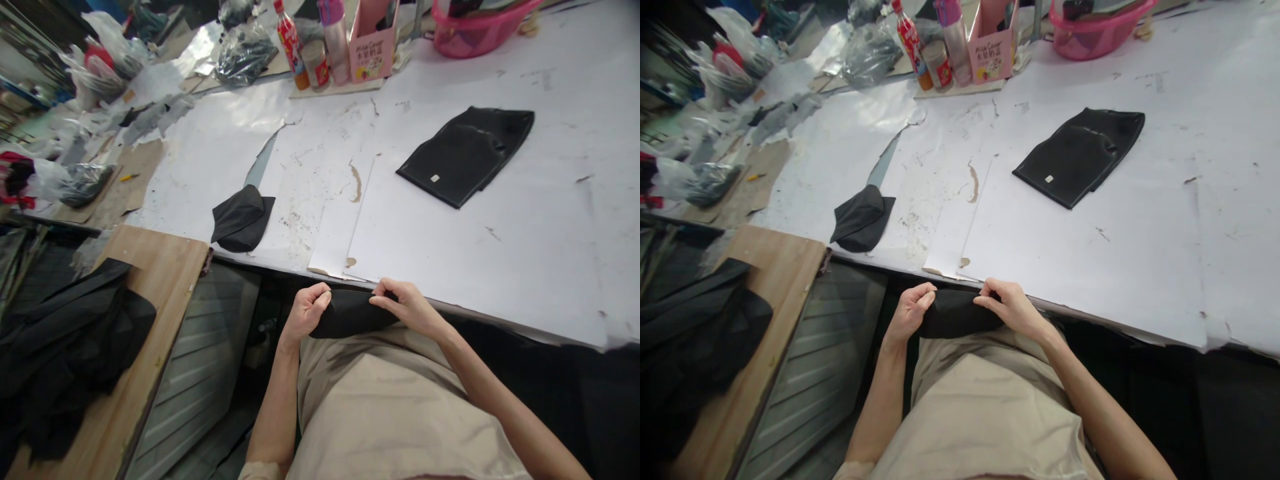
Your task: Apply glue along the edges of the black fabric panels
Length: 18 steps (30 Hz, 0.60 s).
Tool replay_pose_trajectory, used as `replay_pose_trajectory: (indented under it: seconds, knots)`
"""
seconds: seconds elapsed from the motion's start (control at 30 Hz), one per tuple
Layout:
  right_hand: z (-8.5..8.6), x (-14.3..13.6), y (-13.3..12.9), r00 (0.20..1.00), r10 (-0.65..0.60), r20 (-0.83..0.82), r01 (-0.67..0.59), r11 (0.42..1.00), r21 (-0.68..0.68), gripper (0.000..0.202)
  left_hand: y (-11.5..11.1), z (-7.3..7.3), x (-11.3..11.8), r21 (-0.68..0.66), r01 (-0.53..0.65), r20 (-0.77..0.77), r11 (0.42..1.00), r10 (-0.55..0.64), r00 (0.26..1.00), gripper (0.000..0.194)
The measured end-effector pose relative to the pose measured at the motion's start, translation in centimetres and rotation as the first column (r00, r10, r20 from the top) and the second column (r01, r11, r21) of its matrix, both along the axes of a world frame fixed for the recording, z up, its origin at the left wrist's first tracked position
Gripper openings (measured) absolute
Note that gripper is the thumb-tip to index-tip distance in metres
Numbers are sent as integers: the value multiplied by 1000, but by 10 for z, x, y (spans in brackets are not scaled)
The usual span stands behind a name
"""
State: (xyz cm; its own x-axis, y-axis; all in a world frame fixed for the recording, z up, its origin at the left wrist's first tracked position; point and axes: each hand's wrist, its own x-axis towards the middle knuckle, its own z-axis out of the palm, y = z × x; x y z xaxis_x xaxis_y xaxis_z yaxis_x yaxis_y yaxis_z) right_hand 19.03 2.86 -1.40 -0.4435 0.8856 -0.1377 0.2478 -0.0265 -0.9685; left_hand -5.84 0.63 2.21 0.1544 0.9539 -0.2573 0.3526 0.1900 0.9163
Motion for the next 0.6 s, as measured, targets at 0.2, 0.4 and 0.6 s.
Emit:
replay_pose_trajectory:
  seconds: [0.2,0.4,0.6]
  knots:
    - [-6,1,0,997,-38,60,36,999,20,32,-3,-5,-2,-26,-85,45,996,86,995,35]
    - [-12,14,6,988,-155,-30,153,987,-48,29,-7,-11,-12,-75,-290,213,954,299,930,32]
    - [-9,13,2,957,-239,-163,219,966,-134,43,-6,-15,-10,-180,-410,415,894,447,792,35]
